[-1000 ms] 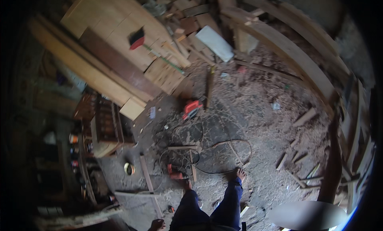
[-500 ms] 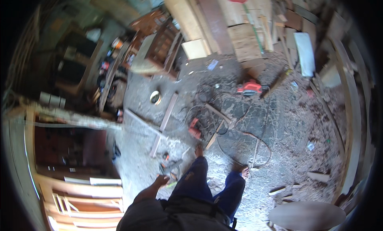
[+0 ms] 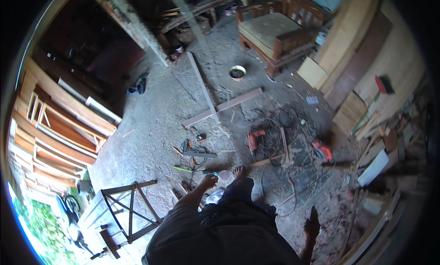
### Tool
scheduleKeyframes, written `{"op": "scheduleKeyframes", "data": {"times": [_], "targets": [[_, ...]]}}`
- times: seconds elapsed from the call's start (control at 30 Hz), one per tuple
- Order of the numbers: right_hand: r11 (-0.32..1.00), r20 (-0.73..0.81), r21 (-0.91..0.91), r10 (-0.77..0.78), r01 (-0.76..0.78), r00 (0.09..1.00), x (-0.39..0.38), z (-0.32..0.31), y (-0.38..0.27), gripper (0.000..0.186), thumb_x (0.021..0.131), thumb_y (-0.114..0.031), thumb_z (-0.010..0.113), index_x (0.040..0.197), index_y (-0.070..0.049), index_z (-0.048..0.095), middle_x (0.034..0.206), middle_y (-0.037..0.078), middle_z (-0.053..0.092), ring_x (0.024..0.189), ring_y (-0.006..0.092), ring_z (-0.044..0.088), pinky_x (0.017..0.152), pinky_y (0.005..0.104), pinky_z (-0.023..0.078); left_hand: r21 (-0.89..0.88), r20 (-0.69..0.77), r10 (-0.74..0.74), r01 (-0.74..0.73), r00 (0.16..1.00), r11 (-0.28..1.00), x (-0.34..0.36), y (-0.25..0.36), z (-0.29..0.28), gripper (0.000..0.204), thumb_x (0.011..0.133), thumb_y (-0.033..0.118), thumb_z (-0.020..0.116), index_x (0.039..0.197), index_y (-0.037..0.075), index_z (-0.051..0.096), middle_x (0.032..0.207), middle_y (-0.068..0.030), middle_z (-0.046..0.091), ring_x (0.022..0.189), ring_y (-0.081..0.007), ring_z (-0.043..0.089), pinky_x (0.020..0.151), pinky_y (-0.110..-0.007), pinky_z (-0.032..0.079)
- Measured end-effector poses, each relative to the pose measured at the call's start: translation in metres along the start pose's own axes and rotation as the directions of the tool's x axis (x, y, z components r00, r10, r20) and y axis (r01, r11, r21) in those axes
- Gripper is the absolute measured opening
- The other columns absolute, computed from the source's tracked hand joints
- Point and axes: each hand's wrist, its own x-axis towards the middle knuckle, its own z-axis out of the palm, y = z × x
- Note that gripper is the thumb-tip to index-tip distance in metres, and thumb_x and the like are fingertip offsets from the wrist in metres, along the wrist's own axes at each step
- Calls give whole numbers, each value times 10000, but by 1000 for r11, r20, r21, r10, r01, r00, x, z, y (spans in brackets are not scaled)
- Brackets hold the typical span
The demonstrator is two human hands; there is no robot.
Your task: The person measures and marks a wooden plank using a tape measure, pencil, and try square, then cuts the plank with a hand saw. The person works on the floor in a cluttered workshop environment.
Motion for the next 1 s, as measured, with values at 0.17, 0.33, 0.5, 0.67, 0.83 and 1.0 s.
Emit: {"op": "scheduleKeyframes", "data": {"times": [0.17, 0.33, 0.5, 0.67, 0.83, 1.0], "targets": [[992, 389, -70, -72, 107, 919, 116, 41, -70, 593, 867, -146, 551, 1457, -96, 503, 1487, 141, 515, 1365, 319, 489, 1123, 397, 411, -171, -199, 120, -155, 973, 973, 0, -44, -69, 235, 928, 274, 621, 933, 44, 671, 846, -57, 672, 679, -190, 664, 567, -354, 530], [906, 597, -182, -206, 381, 775, 205, 83, -111, 524, 853, -222, 606, 1338, -29, 567, 1414, 211, 555, 1302, 375, 532, 1083, 441, 442, -687, -335, -236, -65, 912, 724, -37, -69, -91, 314, 982, 221, 599, 1185, -14, 646, 898, -90, 673, 691, -192, 669, 548, -302, 504], [900, 721, -86, -240, 428, 650, 271, 112, -166, 668, 834, -455, 674, 1324, -12, 570, 1306, 264, 614, 1229, 412, 584, 1008, 454, 488, -811, -215, -334, 22, 918, 584, -59, -81, -92, 435, 958, 344, 659, 1251, 40, 558, 1047, -100, 653, 794, -215, 663, 637, -333, 531], [992, 785, -47, -38, 121, 619, 307, 138, -238, 541, 878, -385, 620, 1238, 20, 614, 1216, 282, 651, 1157, 403, 629, 939, 462, 510, -871, -88, -493, 174, 866, 460, -26, -67, -113, 420, 966, 336, 668, 1260, 68, 535, 1034, -123, 667, 781, -234, 685, 630, -365, 573], [990, 668, 131, -51, -50, 743, 317, 211, -254, 525, 887, -396, 619, 1235, -3, 594, 1186, 262, 656, 1144, 404, 629, 930, 477, 510, -778, -58, -396, 207, 916, 593, 34, -6, -197, 167, 945, 265, 662, 879, 114, 631, 794, -17, 586, 688, -114, 581, 581, -298, 493], [896, 441, 362, 80, -259, 894, 287, 271, -288, 529, 898, -417, 626, 1251, -26, 566, 1186, 241, 652, 1150, 404, 623, 929, 485, 505, -609, -97, -385, 251, 918, 752, 105, 65, -327, 137, 944, 293, 642, 882, 173, 660, 741, 24, 564, 668, -89, 537, 574, -298, 408]]}}
